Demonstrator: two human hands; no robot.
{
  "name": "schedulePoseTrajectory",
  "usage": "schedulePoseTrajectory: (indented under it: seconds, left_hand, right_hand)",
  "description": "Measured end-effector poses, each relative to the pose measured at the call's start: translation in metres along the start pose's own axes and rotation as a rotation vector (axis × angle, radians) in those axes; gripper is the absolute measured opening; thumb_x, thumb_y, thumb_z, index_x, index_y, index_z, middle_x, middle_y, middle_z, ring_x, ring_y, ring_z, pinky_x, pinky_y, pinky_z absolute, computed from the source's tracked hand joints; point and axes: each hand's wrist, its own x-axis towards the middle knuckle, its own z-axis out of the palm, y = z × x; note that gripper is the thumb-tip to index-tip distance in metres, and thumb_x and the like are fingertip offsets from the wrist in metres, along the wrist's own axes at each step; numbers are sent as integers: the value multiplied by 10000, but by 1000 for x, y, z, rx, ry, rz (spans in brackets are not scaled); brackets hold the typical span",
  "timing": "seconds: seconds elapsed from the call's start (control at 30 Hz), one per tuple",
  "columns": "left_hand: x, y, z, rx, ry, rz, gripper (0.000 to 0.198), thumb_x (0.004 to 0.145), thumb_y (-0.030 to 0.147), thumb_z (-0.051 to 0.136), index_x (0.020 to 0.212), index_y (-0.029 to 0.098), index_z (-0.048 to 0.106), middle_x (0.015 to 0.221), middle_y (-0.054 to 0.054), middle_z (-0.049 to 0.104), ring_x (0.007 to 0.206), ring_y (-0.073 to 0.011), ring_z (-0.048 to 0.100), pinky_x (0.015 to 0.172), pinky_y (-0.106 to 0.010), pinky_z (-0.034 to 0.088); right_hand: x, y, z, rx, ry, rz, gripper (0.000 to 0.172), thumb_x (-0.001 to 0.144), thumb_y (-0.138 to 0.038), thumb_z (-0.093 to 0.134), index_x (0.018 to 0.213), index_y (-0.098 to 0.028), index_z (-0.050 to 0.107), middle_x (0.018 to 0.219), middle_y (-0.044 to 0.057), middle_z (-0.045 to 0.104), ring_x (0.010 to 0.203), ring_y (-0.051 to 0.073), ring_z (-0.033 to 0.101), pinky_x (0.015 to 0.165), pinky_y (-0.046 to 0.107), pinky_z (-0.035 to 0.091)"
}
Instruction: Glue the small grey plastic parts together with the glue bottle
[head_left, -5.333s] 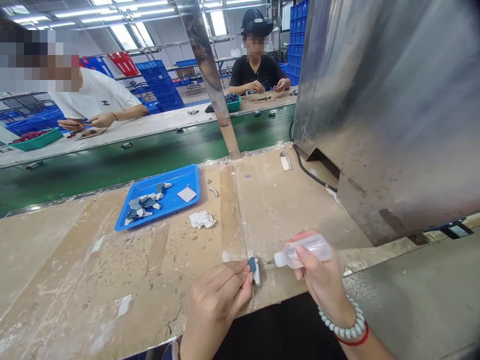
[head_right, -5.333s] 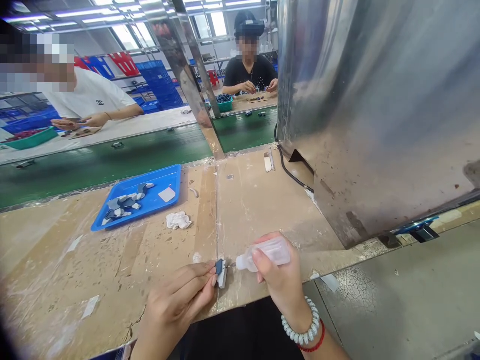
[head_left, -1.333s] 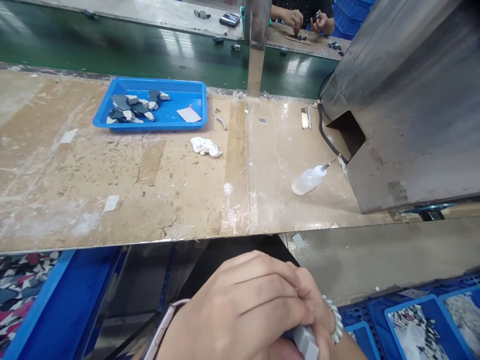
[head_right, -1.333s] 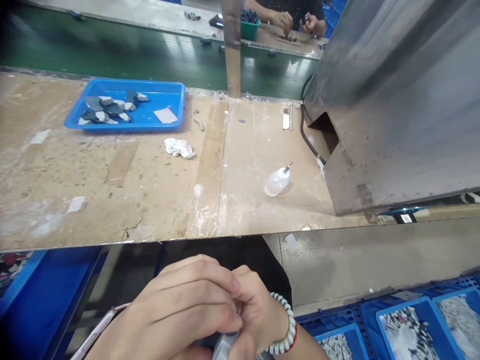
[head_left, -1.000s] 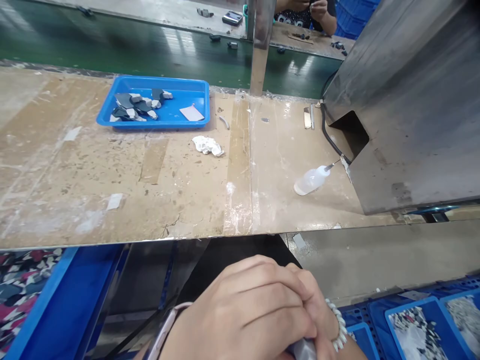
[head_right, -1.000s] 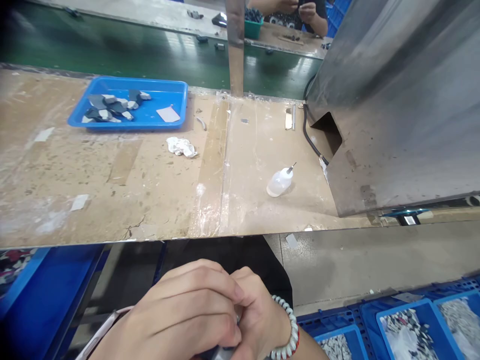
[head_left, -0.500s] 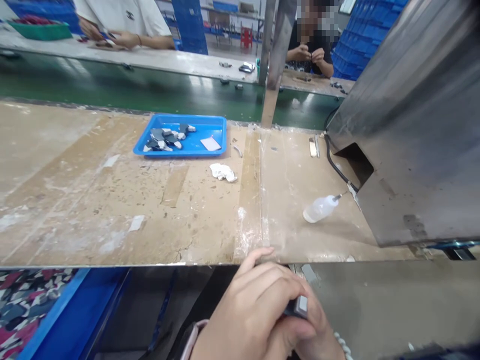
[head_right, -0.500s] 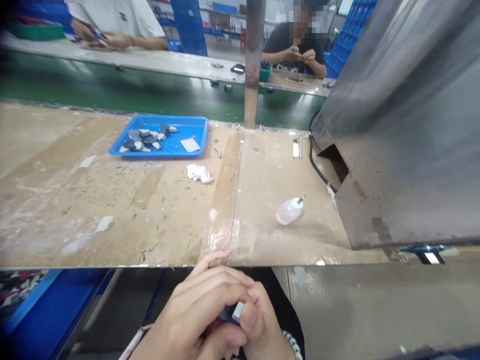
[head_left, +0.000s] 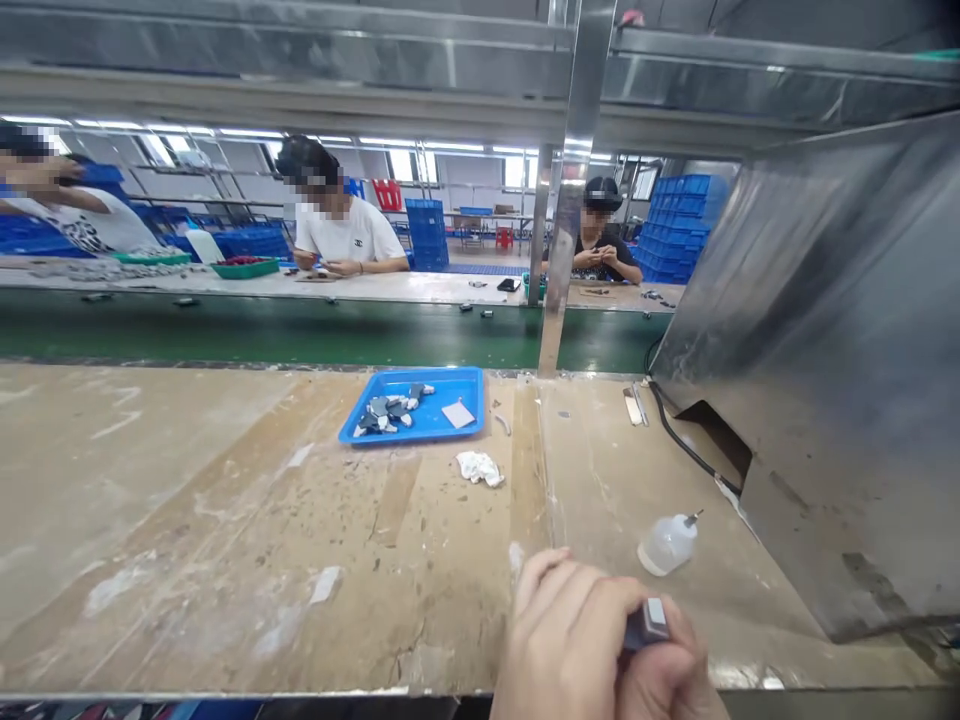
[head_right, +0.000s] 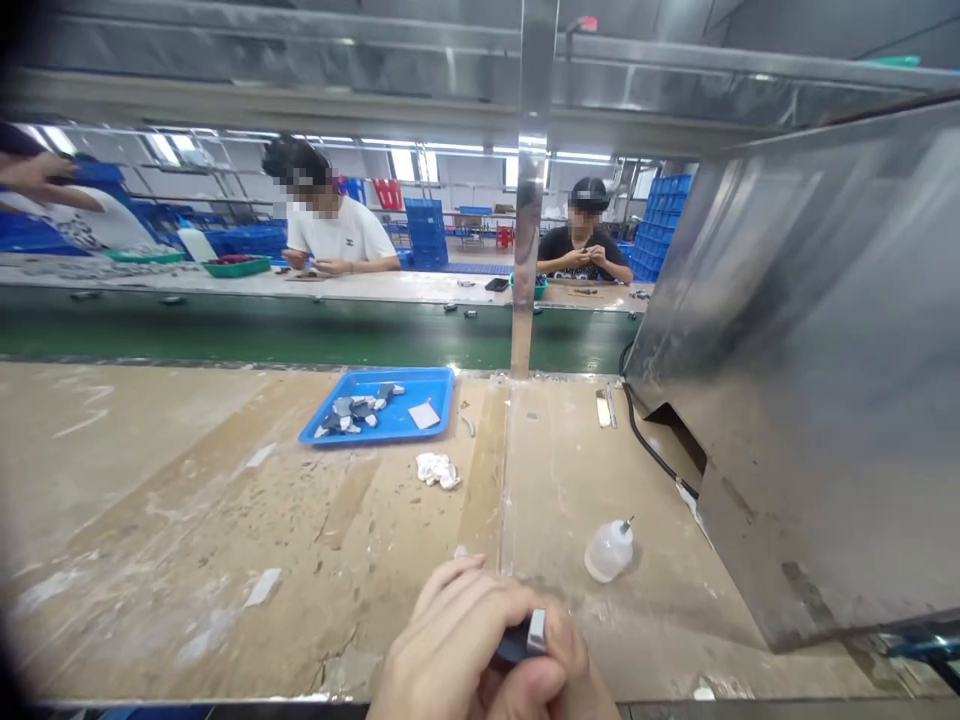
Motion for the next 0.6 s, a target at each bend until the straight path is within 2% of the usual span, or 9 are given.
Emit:
schedulePoseTrajectory:
  seconds: [0.1, 0.2, 0.3, 0.43, 0.53, 0.6]
  left_hand:
    - [6, -22, -4, -132, -115, -148, 373, 974, 520, 542, 880, 187, 685, 798, -72, 693, 787, -221, 660, 745, -325, 548]
    - [5, -40, -4, -265, -127, -312, 350, 958, 490, 589, 889, 166, 703, 813, -71, 682, 795, -201, 672, 648, -248, 549]
    - [0, -52, 3, -430, -121, -390, 367, 953, 509, 590, 921, 157, 688, 791, -58, 655, 688, -162, 659, 506, -187, 517]
    - [-3, -63, 13, -625, -207, -482, 413, 917, 565, 618, 976, 160, 667, 726, -27, 611, 538, -126, 619, 372, -153, 466]
    - [0, -64, 13, -662, -241, -525, 444, 905, 598, 618, 994, 165, 661, 701, -12, 591, 527, -134, 628, 368, -165, 472]
    - [3, -60, 11, -566, -200, -433, 425, 924, 588, 598, 938, 169, 666, 753, -37, 624, 618, -155, 647, 462, -200, 511]
  right_hand:
    - [16, 10, 1, 101, -11, 135, 503, 693, -712, 749, 730, -226, 625, 652, 0, 530, 591, 161, 504, 564, 291, 470]
    - [25, 23, -1, 115, 40, 297, 537, 683, -705, 771, 702, -198, 596, 503, -70, 405, 464, 102, 388, 466, 229, 352]
    - [28, 29, -1, 104, 95, 288, 564, 668, -718, 774, 694, -195, 566, 475, -93, 343, 445, 84, 346, 450, 206, 322]
    - [30, 29, -2, 97, 87, 257, 579, 708, -720, 744, 652, -194, 507, 458, -103, 286, 444, 69, 298, 451, 184, 334]
    - [32, 29, -7, 108, 36, 265, 581, 747, -707, 719, 614, -194, 479, 441, -103, 274, 431, 64, 280, 442, 179, 329]
    - [32, 30, -10, 119, 19, 262, 573, 747, -700, 722, 616, -197, 479, 452, -97, 299, 431, 66, 285, 443, 186, 330]
